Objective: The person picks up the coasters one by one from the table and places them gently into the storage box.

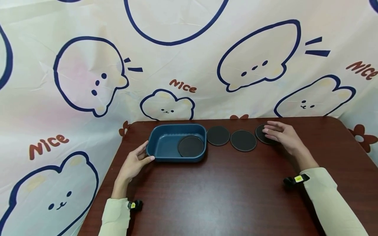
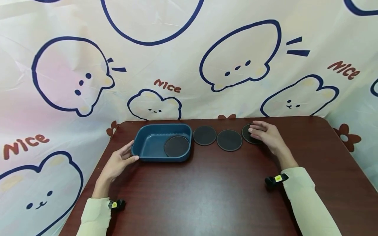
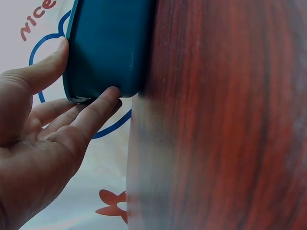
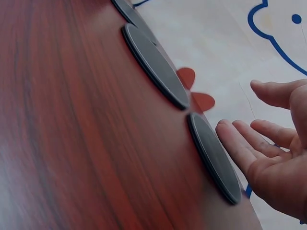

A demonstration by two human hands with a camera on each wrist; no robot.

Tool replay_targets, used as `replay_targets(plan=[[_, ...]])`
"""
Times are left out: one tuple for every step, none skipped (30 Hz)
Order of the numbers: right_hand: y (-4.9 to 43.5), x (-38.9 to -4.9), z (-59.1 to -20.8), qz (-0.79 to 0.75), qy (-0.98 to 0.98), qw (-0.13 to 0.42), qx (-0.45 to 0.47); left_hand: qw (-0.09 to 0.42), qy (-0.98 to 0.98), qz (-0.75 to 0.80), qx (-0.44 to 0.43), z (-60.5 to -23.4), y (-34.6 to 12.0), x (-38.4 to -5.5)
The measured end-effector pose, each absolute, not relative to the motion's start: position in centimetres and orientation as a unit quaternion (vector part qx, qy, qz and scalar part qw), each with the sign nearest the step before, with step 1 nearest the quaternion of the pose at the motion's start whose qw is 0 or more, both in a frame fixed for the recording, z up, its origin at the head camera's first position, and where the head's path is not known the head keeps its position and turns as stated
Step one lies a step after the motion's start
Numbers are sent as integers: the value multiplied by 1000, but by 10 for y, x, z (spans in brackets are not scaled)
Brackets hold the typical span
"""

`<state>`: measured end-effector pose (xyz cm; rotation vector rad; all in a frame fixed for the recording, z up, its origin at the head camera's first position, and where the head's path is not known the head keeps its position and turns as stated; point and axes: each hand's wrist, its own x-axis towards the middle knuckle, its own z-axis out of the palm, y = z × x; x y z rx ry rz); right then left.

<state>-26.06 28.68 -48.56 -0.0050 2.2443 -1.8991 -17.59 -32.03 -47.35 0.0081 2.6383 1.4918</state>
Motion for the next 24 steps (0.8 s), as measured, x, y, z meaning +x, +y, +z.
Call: replay_targets(plan=[[290, -262, -485, -639, 763, 99, 0, 55, 869, 492, 3, -473, -321, -176], [292, -262, -485, -632, 769, 96, 1, 54, 868, 493, 4, -473, -321, -176], [295, -263, -485, -624, 776, 93, 1, 54, 868, 494, 5, -473, -321, -176], [298, -263, -485, -617, 782, 90, 3, 54, 868, 494, 5, -473, -321, -176], [300, -264, -485, -608, 789, 87, 3, 54, 867, 495, 4, -473, -321, -176], [303, -264, -485, -597, 798, 83, 3, 54, 868, 494, 5, -473, -321, -176], [306, -265, -485, -582, 809, 80, 5, 54, 867, 495, 4, -473, -320, -177], [308, -265, -485, -559, 826, 74, 5, 54, 867, 496, 3, -473, -320, -177], [311, -266, -484, -538, 840, 69, 5, 54, 867, 496, 3, -473, -320, -177], [313, -266, -483, -513, 856, 64, 5, 54, 867, 496, 4, -472, -319, -177], [315, -267, -482, -487, 871, 60, 5, 53, 867, 496, 6, -472, -319, -177], [317, -268, -481, -461, 885, 56, 4, 53, 866, 497, 7, -472, -319, -177], [319, -269, -479, -439, 897, 54, 3, 53, 865, 498, 7, -472, -319, -176], [320, -271, -478, -419, 907, 53, 1, 51, 865, 498, 9, -471, -319, -176], [321, -272, -477, -407, 912, 55, -3, 51, 866, 498, 11, -471, -319, -176], [322, -274, -476, -396, 916, 61, -6, 51, 865, 499, 12, -470, -319, -176], [323, -277, -475, -389, 919, 70, -9, 51, 865, 499, 13, -469, -319, -175], [324, -279, -475, -382, 921, 78, -13, 50, 864, 500, 13, -469, -319, -175], [325, -281, -475, -377, 922, 88, -18, 50, 865, 500, 13, -468, -319, -175], [326, -283, -475, -371, 923, 97, -23, 50, 864, 500, 14, -468, -319, -175], [326, -285, -476, -367, 924, 105, -27, 51, 864, 501, 14, -468, -319, -174], [326, -286, -477, -364, 924, 111, -31, 51, 864, 501, 14, -469, -319, -174], [326, -287, -478, -360, 925, 116, -35, 51, 864, 501, 14, -469, -320, -174], [325, -288, -479, -353, 927, 117, -42, 51, 864, 501, 14, -470, -320, -174]])
